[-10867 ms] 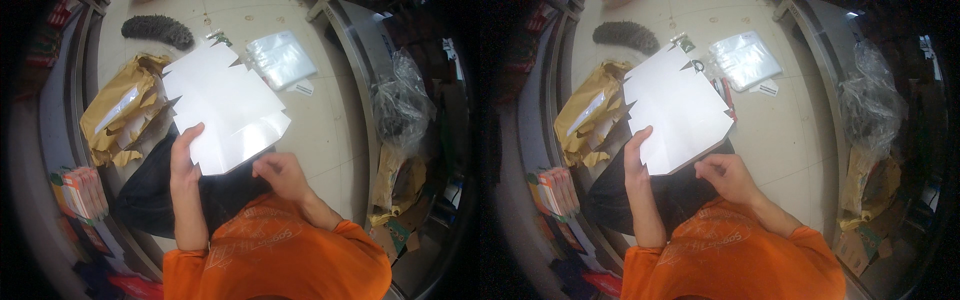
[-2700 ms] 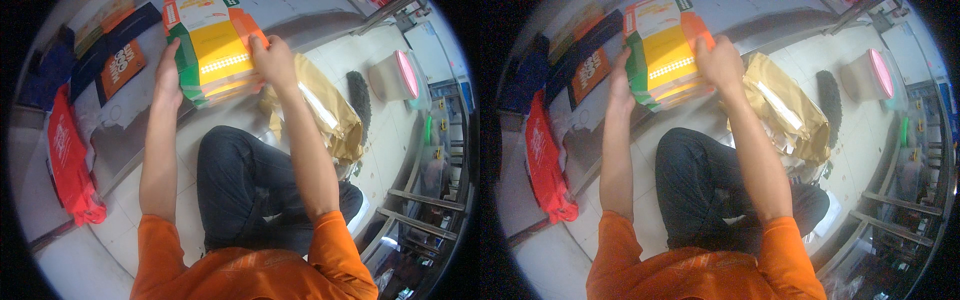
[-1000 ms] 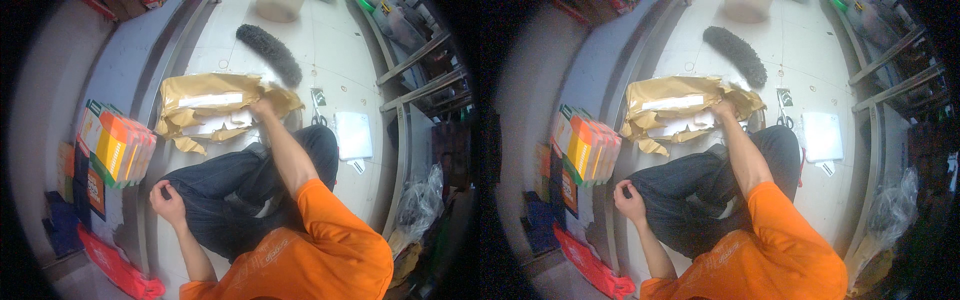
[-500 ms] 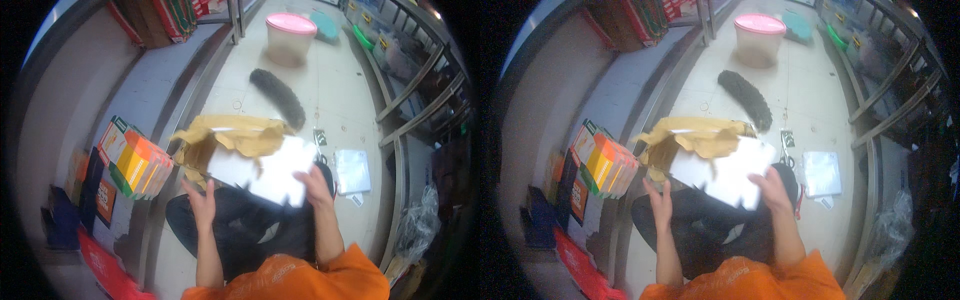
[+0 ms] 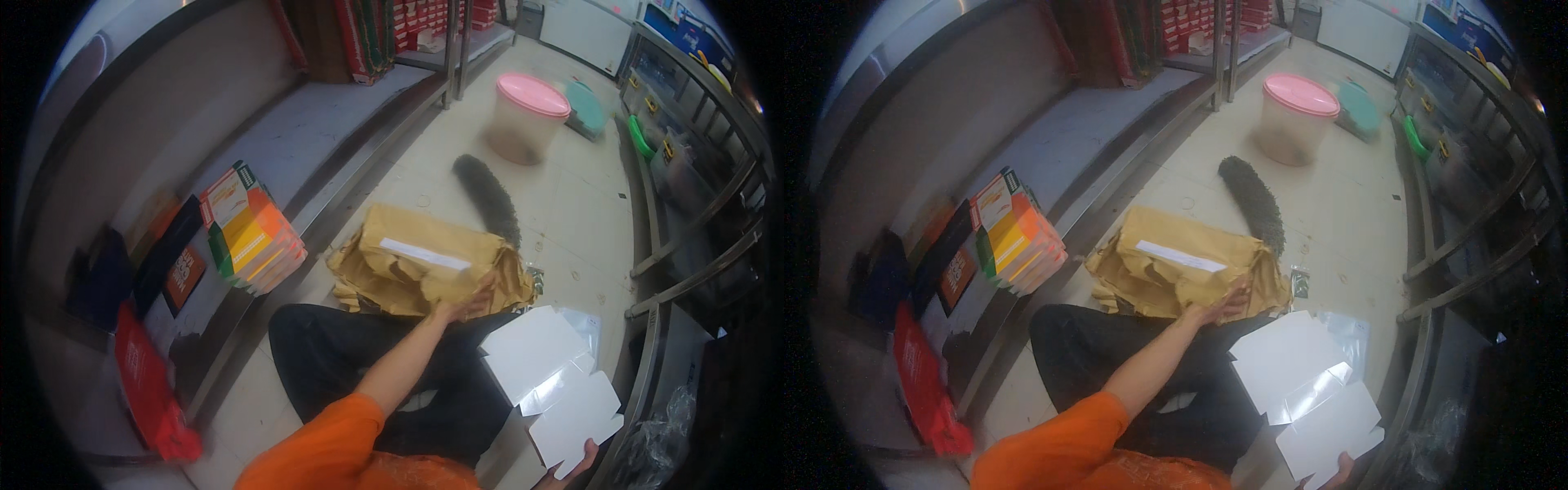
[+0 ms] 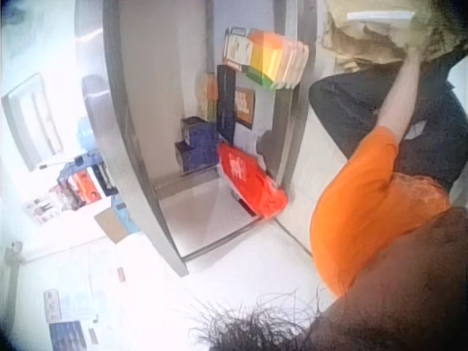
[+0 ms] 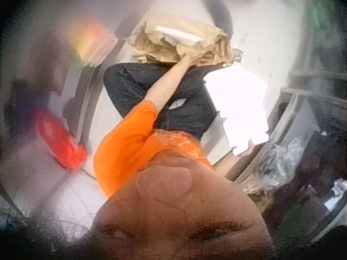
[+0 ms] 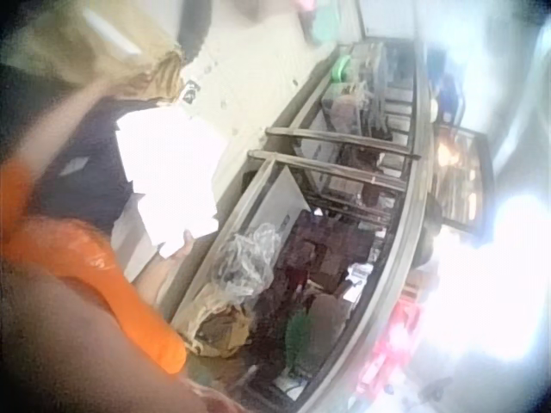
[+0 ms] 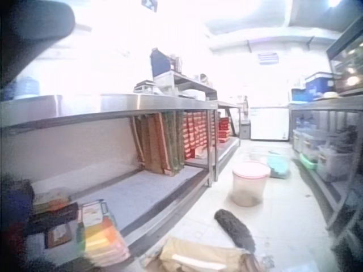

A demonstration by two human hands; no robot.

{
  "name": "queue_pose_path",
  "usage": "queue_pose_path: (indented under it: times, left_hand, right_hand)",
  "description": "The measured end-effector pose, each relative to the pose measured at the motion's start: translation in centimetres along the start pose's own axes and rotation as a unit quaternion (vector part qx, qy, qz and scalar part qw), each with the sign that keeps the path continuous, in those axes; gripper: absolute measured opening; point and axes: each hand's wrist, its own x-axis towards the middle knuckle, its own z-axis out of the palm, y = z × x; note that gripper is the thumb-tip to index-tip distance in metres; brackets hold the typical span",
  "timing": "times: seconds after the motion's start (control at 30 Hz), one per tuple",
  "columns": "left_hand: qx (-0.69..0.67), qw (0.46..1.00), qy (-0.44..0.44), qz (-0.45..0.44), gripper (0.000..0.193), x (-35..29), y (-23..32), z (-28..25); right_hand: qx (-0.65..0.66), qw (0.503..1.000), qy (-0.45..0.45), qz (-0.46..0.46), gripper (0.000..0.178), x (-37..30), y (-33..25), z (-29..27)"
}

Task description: The person sits on the floor and assembles flat-packed cardboard boxes. They fold the flaps of the boxes into shape and place the finished boxes into a pile. The person also handles a yellow package and a stack of white paper cutouts.

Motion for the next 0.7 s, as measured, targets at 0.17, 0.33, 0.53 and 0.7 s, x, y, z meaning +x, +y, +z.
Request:
queue_pose_path:
  times: [0.17, 0.33, 0.53, 0.7]
  left_hand:
    - [0.148, 0.986, -0.011, 0.076, 0.069, -4.8, 13.7, 6.8]
    - [0.163, 0.971, 0.029, 0.173, 0.063, -2.2, 17.4, 4.9]
    - [0.174, 0.926, -0.1, 0.32, 0.056, 4.1, 20.9, 4.8]
    - [0.371, 0.786, -0.154, 0.47, 0.048, 8.6, 20.8, 11.8]
  right_hand:
    - [0.004, 1.0, 0.002, 0.009, 0.074, 0.4, 1.3, -1.0]
    - [-0.032, 0.995, -0.061, 0.076, 0.073, 1.2, 5.2, -4.3]
    - [-0.048, 0.99, -0.095, 0.091, 0.077, -1.2, 10.5, -0.4]
    - [-0.105, 0.979, -0.126, 0.118, 0.076, -1.6, 12.2, 1.6]
